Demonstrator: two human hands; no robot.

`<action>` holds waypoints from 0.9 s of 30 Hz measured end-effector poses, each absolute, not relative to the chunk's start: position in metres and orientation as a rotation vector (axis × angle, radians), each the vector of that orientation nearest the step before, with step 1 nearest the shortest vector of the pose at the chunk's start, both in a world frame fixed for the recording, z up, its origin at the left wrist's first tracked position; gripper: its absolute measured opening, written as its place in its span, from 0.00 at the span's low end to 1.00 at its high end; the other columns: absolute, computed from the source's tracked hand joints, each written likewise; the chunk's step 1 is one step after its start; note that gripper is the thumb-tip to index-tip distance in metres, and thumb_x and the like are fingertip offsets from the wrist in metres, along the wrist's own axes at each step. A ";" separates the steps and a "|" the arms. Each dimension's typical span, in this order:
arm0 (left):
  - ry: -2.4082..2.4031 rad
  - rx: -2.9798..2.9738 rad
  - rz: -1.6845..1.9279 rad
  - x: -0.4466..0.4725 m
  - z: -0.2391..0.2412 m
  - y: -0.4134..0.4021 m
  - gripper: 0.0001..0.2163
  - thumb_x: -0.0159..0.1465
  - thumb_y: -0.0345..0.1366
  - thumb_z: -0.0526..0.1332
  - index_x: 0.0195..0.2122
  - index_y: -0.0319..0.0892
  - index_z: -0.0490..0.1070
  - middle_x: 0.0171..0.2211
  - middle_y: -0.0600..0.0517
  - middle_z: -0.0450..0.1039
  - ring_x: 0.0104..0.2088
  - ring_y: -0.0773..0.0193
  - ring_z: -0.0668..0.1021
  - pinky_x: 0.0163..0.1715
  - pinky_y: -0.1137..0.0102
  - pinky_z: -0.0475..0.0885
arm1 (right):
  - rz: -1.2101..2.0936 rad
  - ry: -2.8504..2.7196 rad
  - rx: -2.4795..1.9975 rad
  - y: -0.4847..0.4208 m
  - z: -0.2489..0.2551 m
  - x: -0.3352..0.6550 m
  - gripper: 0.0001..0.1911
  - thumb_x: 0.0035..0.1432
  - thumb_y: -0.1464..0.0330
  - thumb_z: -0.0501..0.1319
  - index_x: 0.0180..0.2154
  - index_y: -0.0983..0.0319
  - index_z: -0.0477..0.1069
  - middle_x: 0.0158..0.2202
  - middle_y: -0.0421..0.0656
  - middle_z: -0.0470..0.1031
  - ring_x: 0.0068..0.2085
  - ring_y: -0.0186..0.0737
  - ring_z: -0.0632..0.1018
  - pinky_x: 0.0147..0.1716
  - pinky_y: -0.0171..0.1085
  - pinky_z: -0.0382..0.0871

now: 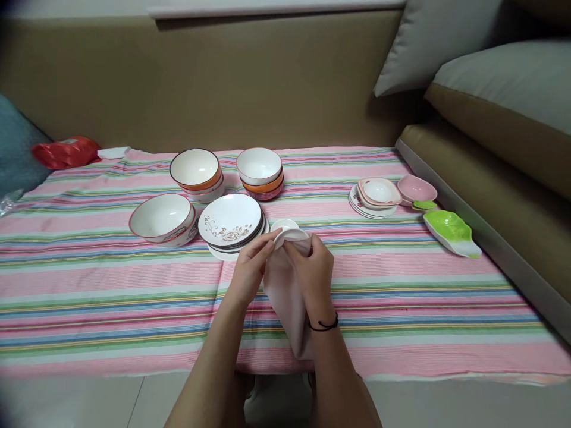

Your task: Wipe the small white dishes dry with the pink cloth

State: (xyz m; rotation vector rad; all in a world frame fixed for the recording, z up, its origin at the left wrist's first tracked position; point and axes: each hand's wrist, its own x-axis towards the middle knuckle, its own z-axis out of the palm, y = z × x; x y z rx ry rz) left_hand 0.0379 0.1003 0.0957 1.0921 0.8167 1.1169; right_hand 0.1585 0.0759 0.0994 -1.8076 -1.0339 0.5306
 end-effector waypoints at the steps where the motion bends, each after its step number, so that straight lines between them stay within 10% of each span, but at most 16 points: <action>1: 0.816 1.070 1.129 0.038 0.095 0.101 0.14 0.60 0.39 0.60 0.46 0.45 0.74 0.50 0.49 0.72 0.52 0.57 0.72 0.52 0.65 0.65 | 0.542 -1.042 -1.795 0.076 0.100 0.158 0.19 0.43 0.52 0.64 0.25 0.61 0.66 0.22 0.37 0.67 0.24 0.34 0.64 0.23 0.33 0.57; 27: 0.759 0.905 1.065 0.039 0.094 0.099 0.16 0.57 0.41 0.64 0.47 0.46 0.74 0.50 0.48 0.71 0.43 0.60 0.75 0.35 0.72 0.72 | 0.505 -0.979 -1.698 0.073 0.103 0.156 0.17 0.54 0.57 0.56 0.21 0.61 0.58 0.18 0.34 0.57 0.23 0.31 0.58 0.22 0.32 0.53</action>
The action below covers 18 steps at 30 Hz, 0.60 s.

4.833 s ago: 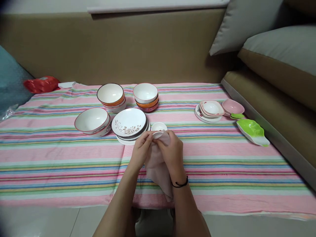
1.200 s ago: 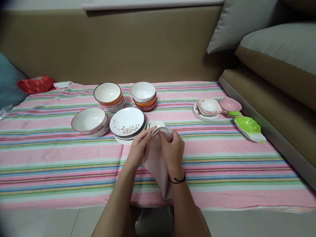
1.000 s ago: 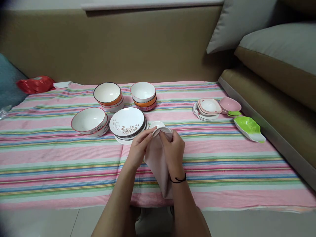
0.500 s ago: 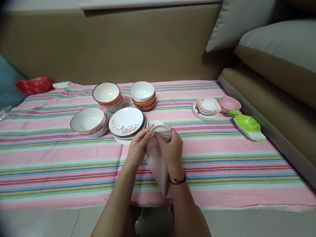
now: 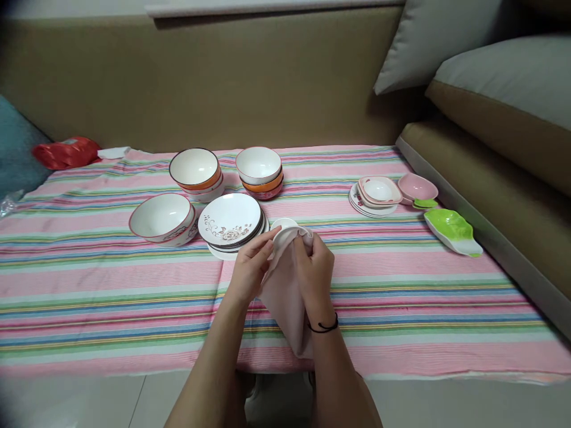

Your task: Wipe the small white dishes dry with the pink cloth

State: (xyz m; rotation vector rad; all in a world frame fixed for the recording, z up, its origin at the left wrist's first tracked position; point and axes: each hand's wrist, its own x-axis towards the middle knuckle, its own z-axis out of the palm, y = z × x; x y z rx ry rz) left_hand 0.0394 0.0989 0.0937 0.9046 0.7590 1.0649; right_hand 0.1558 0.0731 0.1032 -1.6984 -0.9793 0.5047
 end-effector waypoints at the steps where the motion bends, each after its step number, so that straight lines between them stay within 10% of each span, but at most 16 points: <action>1: 0.752 0.894 1.069 0.039 0.094 0.099 0.17 0.57 0.41 0.64 0.47 0.45 0.74 0.51 0.48 0.70 0.42 0.60 0.74 0.34 0.72 0.72 | 0.506 -0.986 -1.694 0.073 0.103 0.156 0.18 0.55 0.57 0.55 0.21 0.60 0.57 0.18 0.34 0.56 0.23 0.31 0.57 0.22 0.32 0.52; 18: 0.748 0.895 1.118 0.035 0.094 0.102 0.17 0.56 0.41 0.64 0.47 0.47 0.74 0.51 0.47 0.70 0.42 0.63 0.72 0.31 0.76 0.72 | 0.617 -1.106 -1.631 0.076 0.097 0.159 0.09 0.53 0.65 0.55 0.24 0.60 0.59 0.20 0.33 0.56 0.23 0.31 0.57 0.23 0.33 0.52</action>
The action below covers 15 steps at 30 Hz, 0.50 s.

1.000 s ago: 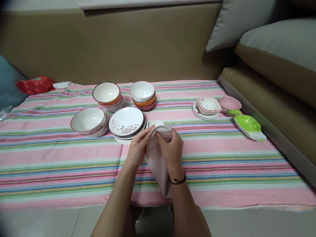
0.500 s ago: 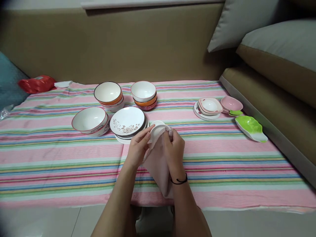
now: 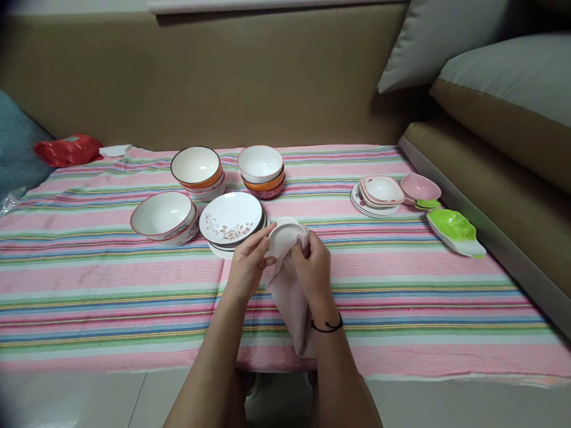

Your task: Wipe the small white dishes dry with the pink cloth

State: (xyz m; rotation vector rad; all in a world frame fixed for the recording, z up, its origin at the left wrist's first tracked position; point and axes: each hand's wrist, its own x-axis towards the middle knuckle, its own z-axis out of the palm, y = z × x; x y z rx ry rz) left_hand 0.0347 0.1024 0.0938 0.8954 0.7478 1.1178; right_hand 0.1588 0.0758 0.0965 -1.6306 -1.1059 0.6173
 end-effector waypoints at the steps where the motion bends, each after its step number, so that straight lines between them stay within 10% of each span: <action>1: 0.751 0.898 1.116 0.035 0.094 0.103 0.17 0.56 0.41 0.64 0.47 0.47 0.74 0.51 0.47 0.70 0.42 0.63 0.72 0.32 0.76 0.72 | 0.628 -1.103 -1.624 0.076 0.096 0.159 0.09 0.52 0.65 0.56 0.24 0.60 0.59 0.20 0.33 0.56 0.23 0.31 0.57 0.23 0.32 0.52; 15: 0.733 0.922 1.096 0.038 0.092 0.103 0.16 0.57 0.41 0.63 0.47 0.48 0.74 0.50 0.49 0.70 0.46 0.60 0.72 0.35 0.73 0.72 | 0.737 -1.029 -1.566 0.078 0.091 0.163 0.11 0.47 0.62 0.63 0.30 0.61 0.67 0.22 0.34 0.63 0.24 0.31 0.62 0.22 0.32 0.57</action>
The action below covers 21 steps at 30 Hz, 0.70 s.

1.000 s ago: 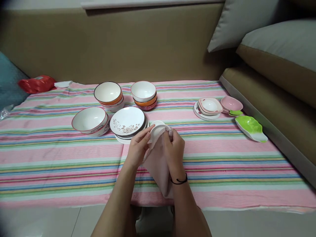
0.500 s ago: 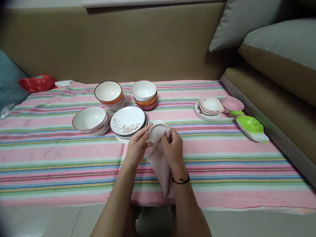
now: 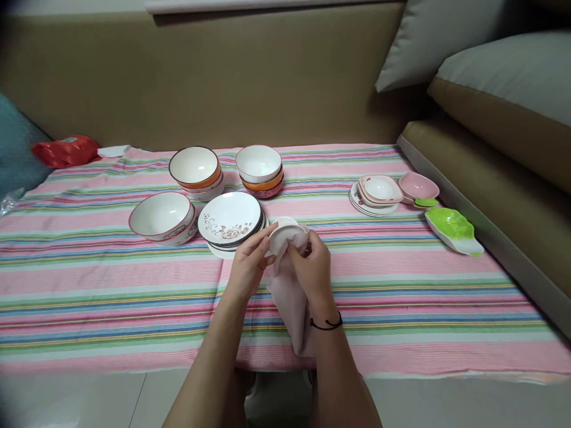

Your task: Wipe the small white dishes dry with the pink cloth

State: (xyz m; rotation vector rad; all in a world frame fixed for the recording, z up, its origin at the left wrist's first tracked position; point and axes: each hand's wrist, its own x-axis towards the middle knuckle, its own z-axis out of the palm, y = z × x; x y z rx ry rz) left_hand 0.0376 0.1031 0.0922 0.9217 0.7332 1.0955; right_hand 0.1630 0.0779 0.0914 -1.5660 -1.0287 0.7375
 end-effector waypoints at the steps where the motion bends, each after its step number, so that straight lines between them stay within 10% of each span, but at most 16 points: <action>1: 0.736 0.922 1.093 0.038 0.092 0.103 0.16 0.57 0.41 0.63 0.47 0.48 0.74 0.51 0.49 0.70 0.46 0.59 0.72 0.35 0.73 0.72 | 0.736 -1.014 -1.570 0.078 0.092 0.163 0.12 0.46 0.62 0.64 0.31 0.62 0.68 0.23 0.35 0.65 0.24 0.32 0.64 0.23 0.32 0.58; 21: 0.815 1.097 1.084 0.042 0.099 0.101 0.15 0.59 0.39 0.62 0.47 0.44 0.74 0.51 0.51 0.72 0.56 0.55 0.68 0.57 0.64 0.60 | 0.581 -0.851 -1.691 0.077 0.096 0.155 0.17 0.48 0.56 0.61 0.28 0.64 0.71 0.25 0.41 0.72 0.27 0.37 0.68 0.27 0.35 0.60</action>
